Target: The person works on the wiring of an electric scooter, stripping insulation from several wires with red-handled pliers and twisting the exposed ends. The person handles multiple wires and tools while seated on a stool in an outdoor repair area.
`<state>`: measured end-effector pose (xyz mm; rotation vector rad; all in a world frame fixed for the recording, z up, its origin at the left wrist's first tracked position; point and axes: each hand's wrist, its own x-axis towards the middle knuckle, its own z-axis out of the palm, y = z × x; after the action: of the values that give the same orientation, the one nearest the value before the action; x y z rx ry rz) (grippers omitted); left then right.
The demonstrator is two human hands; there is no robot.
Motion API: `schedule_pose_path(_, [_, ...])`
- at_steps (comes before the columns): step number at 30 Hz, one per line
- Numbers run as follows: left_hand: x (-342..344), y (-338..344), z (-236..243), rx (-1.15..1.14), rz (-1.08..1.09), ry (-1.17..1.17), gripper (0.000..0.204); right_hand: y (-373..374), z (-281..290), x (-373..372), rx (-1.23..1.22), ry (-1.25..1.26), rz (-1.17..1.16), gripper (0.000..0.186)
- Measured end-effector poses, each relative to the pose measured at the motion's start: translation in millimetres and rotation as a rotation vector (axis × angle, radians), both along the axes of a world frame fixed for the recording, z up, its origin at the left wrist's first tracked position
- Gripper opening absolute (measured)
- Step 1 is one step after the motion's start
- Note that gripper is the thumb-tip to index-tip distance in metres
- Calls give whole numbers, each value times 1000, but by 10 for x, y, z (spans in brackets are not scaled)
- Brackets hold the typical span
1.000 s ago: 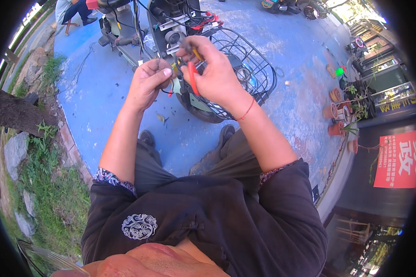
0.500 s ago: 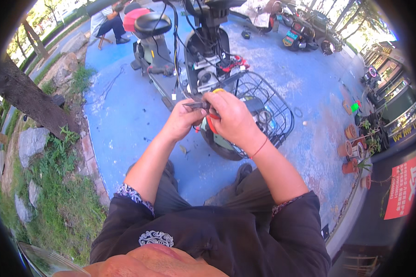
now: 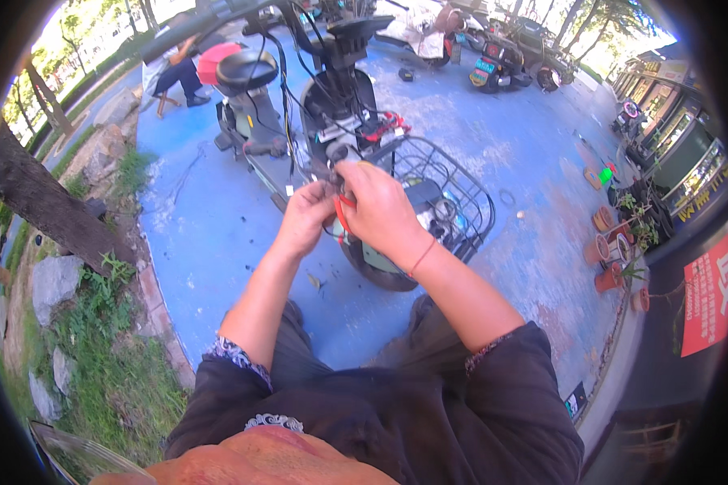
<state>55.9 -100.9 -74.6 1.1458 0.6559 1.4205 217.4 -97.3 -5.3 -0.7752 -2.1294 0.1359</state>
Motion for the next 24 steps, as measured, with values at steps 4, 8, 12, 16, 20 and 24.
schedule_pose_path(4, [-43, 46, -153, -27, 23, 53, 14, -2, -31, -28, -8, -33, -45, 37])
schedule_pose_path(8, [-5, 19, -35, 5, -15, 11, 15, -11, 13, -30, 29, -20, -47, 36])
schedule_pose_path(12, [6, 49, -101, 58, 5, 17, 13, -12, 1, -30, 16, -39, -80, 36])
schedule_pose_path(16, [-38, 29, -107, 66, 61, 91, 10, 26, -5, -25, 23, -44, -85, 33])
schedule_pose_path(20, [-401, -97, 21, 93, 122, -129, 11, 598, 264, 950, -82, 82, -457, 30])
schedule_pose_path(24, [-402, -70, -38, 57, 125, -97, 13, 362, 307, 1060, -558, 313, -51, 41])
